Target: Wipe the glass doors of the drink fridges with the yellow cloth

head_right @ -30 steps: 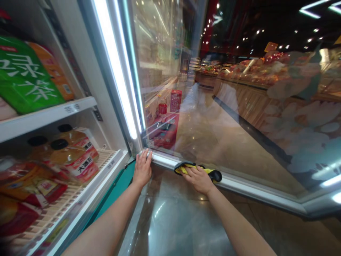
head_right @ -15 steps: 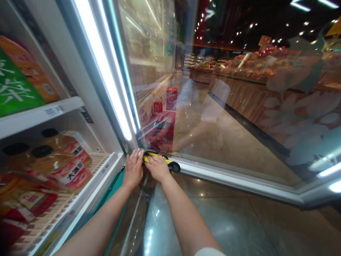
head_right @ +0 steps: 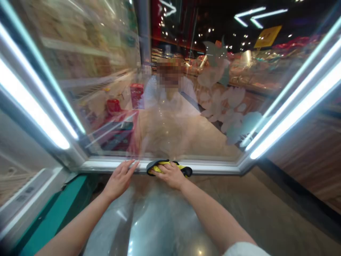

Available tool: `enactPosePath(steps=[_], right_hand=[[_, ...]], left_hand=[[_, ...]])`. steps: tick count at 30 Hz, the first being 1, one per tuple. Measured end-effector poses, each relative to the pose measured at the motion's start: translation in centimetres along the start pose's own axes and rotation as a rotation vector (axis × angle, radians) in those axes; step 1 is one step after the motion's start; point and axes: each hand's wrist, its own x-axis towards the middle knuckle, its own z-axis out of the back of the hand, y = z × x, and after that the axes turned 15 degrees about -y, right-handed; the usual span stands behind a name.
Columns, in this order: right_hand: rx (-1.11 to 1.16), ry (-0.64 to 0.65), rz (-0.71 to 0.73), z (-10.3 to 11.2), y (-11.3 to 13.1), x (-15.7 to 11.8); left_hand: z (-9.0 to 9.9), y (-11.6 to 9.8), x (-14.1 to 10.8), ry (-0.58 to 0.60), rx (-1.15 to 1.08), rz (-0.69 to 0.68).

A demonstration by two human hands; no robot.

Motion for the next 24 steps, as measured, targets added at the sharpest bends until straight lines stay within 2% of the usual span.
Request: enactPosePath(steps=[4, 8, 13, 16, 21, 24], right_hand=[[-0.085, 0.008, -0.175, 2.4, -3.6, -6.4], [-0.145, 0.002, -0.278, 4.4, -6.8, -10.9], [-0.197, -0.028, -0.387, 5.6, -9.8, -15.4], [-0.263, -0.127, -0.485, 6.1, -11.3, -18.3], [-0.375, -0.252, -0.638, 7.9, -13.4, -22.7], [-0.42, -0.297, -0.725, 8.5, -14.0, -23.6]], left_hand=[[-2.2, -2.7, 1.9, -0.01, -0.072, -0.124], [-3.9, -5.7, 4.0, -0.027, -0.178, -0.196], [-4.8, -9.5, 6.2, -0.068, -0.267, -0.286], [-5.4, -11.1, 7.1, -0.105, -0.273, -0.331], [-6.3, -12.7, 7.8, -0.138, -0.272, -0.311], [-6.3, -13.2, 7.9, -0.142, -0.272, -0.284]])
